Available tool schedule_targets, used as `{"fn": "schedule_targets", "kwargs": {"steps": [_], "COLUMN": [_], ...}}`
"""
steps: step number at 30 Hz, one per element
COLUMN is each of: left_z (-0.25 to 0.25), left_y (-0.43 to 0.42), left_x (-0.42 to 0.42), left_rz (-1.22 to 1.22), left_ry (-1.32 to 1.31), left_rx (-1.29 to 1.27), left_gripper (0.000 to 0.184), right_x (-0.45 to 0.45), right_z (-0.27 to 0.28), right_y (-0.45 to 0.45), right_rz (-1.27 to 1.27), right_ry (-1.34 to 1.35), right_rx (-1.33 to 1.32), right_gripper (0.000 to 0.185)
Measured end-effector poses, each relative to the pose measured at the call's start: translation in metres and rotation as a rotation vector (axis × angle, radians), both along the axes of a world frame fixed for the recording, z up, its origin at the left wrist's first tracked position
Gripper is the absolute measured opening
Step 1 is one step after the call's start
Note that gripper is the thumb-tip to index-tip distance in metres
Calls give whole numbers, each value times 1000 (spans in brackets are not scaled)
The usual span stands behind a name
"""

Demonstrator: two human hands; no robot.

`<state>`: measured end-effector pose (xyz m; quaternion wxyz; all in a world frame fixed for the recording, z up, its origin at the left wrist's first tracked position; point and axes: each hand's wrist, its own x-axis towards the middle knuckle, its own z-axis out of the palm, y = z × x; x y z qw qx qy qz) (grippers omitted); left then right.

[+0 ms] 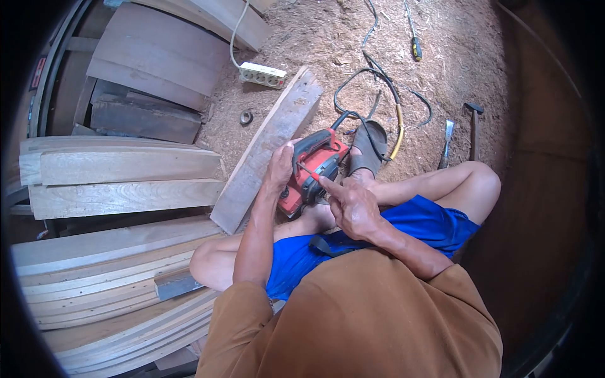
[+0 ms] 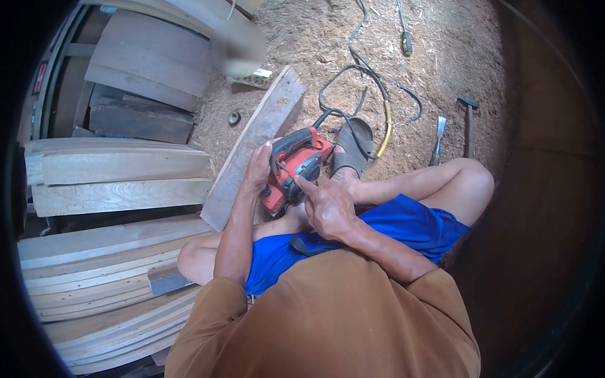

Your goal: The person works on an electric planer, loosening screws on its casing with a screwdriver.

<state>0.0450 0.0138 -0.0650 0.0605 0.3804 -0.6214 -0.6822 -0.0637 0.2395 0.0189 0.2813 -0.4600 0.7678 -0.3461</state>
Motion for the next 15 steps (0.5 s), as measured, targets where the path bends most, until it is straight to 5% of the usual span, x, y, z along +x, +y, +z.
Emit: {"fn": "schedule_targets", "kwargs": {"steps": [3, 5, 7, 9, 12, 15], "left_z": [-3, -4, -6, -7, -6, -7], "left_y": [-1, -1, -1, -1, 3, 5], "left_x": [1, 1, 1, 1, -1, 0], "left_rz": [-3, -8, -12, -14, -9, 5], "left_ry": [16, 16, 37, 45, 20, -50], "left_rx": [-22, -26, -34, -43, -76, -147], "left_gripper": [53, 53, 57, 58, 57, 55], "right_x": [4, 15, 4, -18, -25, -17], "right_z": [-10, -58, -47, -17, -18, -10], "right_y": [1, -3, -14, -18, -20, -26], "right_rz": [4, -69, -178, -321, -270, -82], "right_ry": [-6, -308, -751, -1317, -1494, -937], "right_rx": [-40, -289, -231, 164, 244, 132], "right_gripper": [45, 46, 46, 47, 48, 51]}}
